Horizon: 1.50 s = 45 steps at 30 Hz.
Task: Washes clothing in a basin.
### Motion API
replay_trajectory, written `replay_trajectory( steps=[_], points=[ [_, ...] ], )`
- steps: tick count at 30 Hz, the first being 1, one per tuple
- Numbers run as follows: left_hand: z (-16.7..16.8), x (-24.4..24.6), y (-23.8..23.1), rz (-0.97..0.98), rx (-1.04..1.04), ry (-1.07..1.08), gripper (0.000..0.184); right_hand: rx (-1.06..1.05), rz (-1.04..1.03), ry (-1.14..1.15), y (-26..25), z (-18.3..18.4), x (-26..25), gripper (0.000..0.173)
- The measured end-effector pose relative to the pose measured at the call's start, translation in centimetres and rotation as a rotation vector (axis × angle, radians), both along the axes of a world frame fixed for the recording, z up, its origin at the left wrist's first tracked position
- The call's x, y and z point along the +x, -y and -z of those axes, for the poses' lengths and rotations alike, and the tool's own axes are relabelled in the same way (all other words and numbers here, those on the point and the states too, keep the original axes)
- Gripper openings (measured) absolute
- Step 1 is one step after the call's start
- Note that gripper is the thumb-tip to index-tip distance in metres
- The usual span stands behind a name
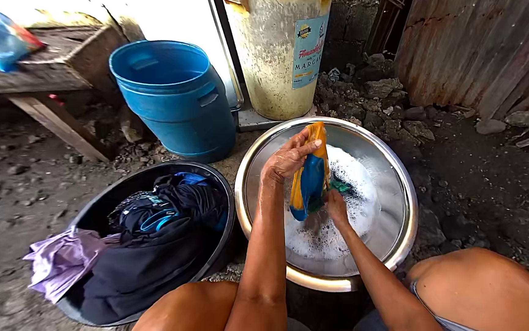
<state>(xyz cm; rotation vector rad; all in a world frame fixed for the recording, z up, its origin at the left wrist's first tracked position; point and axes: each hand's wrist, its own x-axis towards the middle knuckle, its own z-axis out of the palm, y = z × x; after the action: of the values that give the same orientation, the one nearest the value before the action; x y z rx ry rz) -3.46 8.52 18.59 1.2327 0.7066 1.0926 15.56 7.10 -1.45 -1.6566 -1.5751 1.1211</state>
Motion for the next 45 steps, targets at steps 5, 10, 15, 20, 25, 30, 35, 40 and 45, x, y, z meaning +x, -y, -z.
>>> replay_trajectory(
  steps=[5, 10, 15, 20, 25, 30, 35, 40, 45],
  points=[
    [0.3, -1.8, 0.5, -0.090, -0.025, -0.018, 0.040, -0.004, -0.207, -0.437, -2.4, -1.9, 1.7, 0.046],
    [-1.2, 0.6, 1.0, -0.038, 0.028, 0.115, 0.040, -0.013, -0.329, -0.075, -0.3, 0.9, -1.8, 0.043],
    [-1.6, -2.1, 1.7, -0.201, 0.102, 0.222, 0.043, -0.031, -0.186, -0.310, -1.7, -0.5, 0.2, 0.043],
    [-0.4, -2.6, 1.1, -0.143, 0.078, 0.312, 0.060, -0.064, -0.455, -0.326, -0.3, -1.5, -2.6, 0.067],
    [-1.3, -1.8, 1.2, -0.062, 0.130, 0.298, 0.064, 0.077, -0.225, -0.027, 1.1, -1.3, -4.4, 0.044],
    [-2.7, -5.2, 2.4, -0.328, 0.108, 0.163, 0.026, 0.084, -0.067, -0.016, -2.5, -4.1, 0.3, 0.043],
    [-0.9, -9.5, 2.4, -0.611, -0.084, -0.068, 0.022, 0.333, 0.259, -0.134, -5.7, -9.0, 4.9, 0.035],
    [0.4, -10.2, 1.8, -0.682, -0.145, 0.100, 0.021, 0.565, 0.247, -0.248, -6.1, -14.7, 6.2, 0.028],
    [2.1, -7.3, 0.8, -0.639, -0.163, 0.352, 0.046, 0.769, 0.037, -0.443, -5.5, -18.5, 6.6, 0.038]
  ],
)
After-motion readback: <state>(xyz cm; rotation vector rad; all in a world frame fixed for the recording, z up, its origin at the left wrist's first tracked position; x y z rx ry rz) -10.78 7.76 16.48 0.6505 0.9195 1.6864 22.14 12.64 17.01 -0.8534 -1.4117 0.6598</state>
